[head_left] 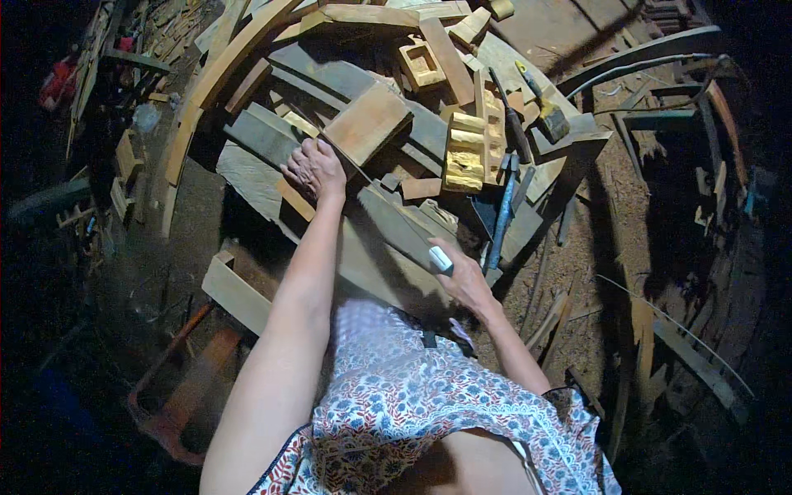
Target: The person saws a piece of wood using a hand saw.
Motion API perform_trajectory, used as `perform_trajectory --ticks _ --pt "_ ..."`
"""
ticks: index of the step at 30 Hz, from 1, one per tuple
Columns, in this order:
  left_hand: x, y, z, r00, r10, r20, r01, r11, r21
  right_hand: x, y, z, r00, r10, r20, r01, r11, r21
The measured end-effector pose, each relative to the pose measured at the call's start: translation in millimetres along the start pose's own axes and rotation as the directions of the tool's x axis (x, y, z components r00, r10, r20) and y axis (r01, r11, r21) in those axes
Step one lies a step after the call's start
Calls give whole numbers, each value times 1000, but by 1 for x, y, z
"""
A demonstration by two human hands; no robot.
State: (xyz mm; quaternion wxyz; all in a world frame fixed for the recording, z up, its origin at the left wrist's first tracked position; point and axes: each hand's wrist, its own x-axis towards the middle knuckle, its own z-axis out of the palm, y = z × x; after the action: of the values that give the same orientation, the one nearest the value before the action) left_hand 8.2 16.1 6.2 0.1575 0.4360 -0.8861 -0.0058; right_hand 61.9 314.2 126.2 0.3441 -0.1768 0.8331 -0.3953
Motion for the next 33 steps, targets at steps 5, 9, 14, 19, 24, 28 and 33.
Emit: perform_trajectory --ticks 5,9,14,19,24,28,33 --pt "2 -4 -2 999 40 -34 -40 999 8 -2 -25 -11 998 -69 6 69 997 -45" --pt "8 2 -4 999 33 -38 -31 999 40 -3 -46 -23 998 -30 49 37 989 -145" --pt "6 -2 3 997 59 -48 -57 997 43 -8 -45 -23 998 -4 58 12 991 -134" --pt "6 -3 0 987 132 -90 -133 991 -4 -14 -40 -10 998 20 57 -17 999 -45" --pt "5 7 -9 988 145 -45 -147 989 -23 -12 -4 18 999 45 -2 -45 999 19" --pt "0 10 -4 989 145 -6 -145 989 -2 11 -21 14 999 6 -43 -4 999 42" --pt "9 -30 38 960 264 -98 -256 963 89 23 -25 17 990 97 102 -105 991 78"
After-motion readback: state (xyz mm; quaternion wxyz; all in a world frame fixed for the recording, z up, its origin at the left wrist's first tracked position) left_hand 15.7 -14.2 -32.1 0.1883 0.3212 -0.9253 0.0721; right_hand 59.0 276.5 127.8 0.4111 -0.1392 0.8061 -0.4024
